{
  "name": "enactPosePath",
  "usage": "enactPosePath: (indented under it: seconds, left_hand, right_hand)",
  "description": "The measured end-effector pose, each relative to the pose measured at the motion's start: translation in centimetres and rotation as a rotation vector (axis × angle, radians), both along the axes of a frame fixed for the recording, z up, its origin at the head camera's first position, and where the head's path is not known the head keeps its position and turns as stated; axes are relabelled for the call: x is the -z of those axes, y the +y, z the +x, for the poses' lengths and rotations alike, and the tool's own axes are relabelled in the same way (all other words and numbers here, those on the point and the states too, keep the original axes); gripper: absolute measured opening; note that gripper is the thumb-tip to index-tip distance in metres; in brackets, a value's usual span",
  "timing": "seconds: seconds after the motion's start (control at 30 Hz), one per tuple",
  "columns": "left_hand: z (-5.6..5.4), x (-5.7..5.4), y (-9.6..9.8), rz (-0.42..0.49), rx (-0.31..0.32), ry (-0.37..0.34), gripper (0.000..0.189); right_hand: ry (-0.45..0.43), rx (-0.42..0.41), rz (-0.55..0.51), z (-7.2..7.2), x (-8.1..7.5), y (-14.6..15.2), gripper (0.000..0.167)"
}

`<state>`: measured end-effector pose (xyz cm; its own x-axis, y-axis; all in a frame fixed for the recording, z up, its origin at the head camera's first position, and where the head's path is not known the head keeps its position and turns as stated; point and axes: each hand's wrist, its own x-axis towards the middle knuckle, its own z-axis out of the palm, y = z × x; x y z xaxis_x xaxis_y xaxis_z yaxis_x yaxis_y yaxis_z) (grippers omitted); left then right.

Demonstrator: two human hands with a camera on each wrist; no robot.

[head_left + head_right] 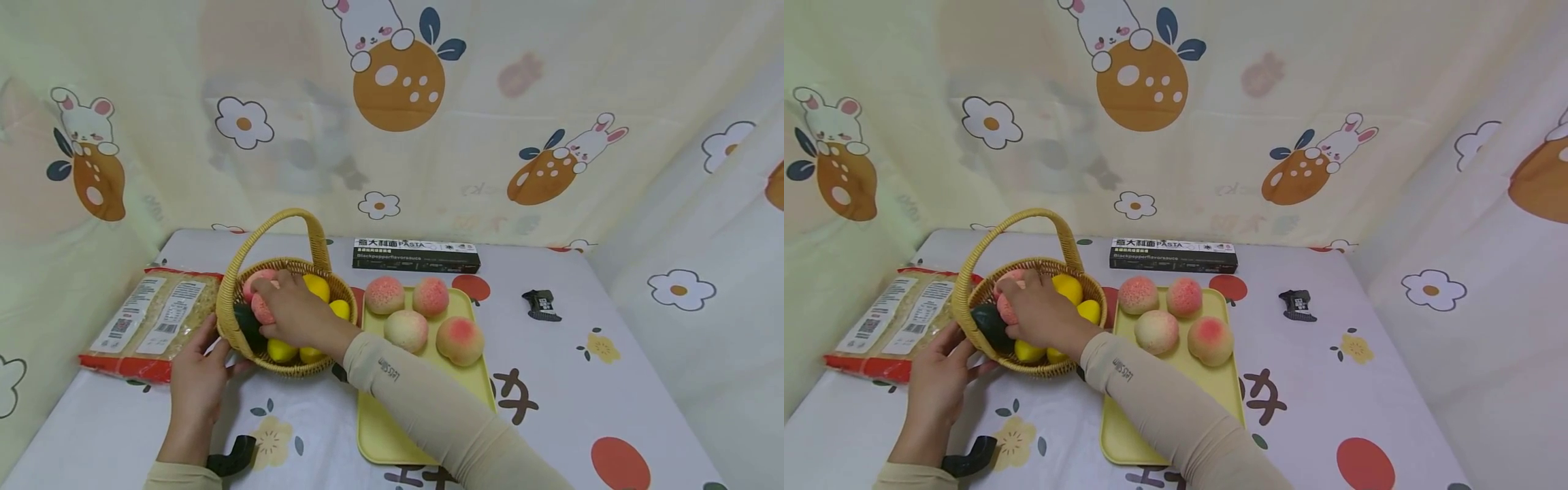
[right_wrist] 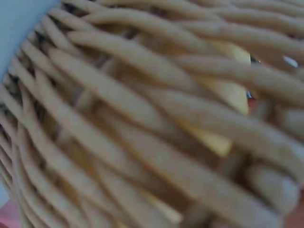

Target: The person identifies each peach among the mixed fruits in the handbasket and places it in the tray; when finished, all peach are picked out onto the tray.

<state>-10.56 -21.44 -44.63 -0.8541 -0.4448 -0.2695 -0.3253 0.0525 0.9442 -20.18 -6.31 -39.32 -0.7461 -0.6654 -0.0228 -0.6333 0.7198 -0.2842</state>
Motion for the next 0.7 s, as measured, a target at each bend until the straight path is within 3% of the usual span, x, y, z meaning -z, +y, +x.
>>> enactPosePath:
  seconds: [0.13, 0.4, 0.7]
  left_hand:
    - [-0.1, 0.0, 0.1, -0.004, -0.005, -0.004, 0.06]
    - [0.0, -0.1, 0.1, -0.016, -0.003, -0.01, 0.06]
    - [0.0, -0.3, 0.2, -0.015, -0.007, -0.011, 0.06]
  right_hand:
    - [-0.03, -0.002, -0.02, -0.2, -0.1, 0.0, 0.066]
    - [-0.169, 0.013, -0.213, -0.4, -1.4, 0.5, 0.068]
    - [-0.249, -0.052, -0.362, 1.3, -3.3, 3.3, 0.066]
